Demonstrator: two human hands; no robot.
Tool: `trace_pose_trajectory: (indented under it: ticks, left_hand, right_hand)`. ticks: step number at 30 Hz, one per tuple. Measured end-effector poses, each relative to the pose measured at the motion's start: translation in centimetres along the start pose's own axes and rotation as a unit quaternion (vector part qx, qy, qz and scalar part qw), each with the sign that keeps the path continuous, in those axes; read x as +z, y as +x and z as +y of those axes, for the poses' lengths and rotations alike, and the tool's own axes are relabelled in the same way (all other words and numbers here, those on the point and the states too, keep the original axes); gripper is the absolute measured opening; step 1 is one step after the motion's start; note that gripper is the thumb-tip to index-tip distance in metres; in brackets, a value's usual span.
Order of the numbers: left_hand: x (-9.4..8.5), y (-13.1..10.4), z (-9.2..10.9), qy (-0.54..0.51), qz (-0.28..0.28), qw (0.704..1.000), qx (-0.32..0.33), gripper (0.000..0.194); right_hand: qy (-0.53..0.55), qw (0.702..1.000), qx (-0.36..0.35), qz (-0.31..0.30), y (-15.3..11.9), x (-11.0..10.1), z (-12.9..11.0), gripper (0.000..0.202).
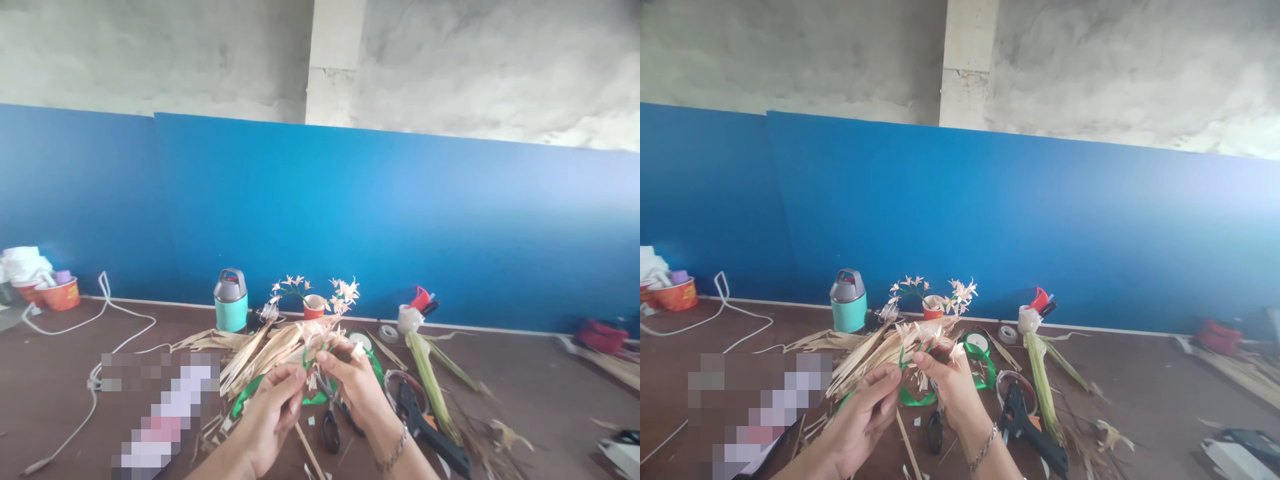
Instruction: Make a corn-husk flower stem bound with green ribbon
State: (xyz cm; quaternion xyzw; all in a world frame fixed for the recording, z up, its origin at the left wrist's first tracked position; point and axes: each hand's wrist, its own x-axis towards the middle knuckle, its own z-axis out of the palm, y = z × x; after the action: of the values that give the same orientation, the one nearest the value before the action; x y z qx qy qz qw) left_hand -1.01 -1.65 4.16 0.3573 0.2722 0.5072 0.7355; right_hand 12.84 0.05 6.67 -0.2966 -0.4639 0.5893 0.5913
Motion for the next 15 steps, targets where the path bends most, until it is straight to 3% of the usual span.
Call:
trace_pose_trajectory:
  ticks: [6, 15]
  left_hand:
    - [0.03, 0.07, 0.05, 0.030, 0.014, 0.999, 0.005, 0.044]
    - [0.27, 0.17, 0.09, 0.002, 0.002, 1.000, 0.001, 0.044]
  right_hand:
    - [-0.054, 0.998, -0.032, 0.008, 0.18, -0.32, 0.14, 0.017]
    - [0.057, 0.995, 0.064, 0.040, -0.10, -0.71, 0.93, 0.023]
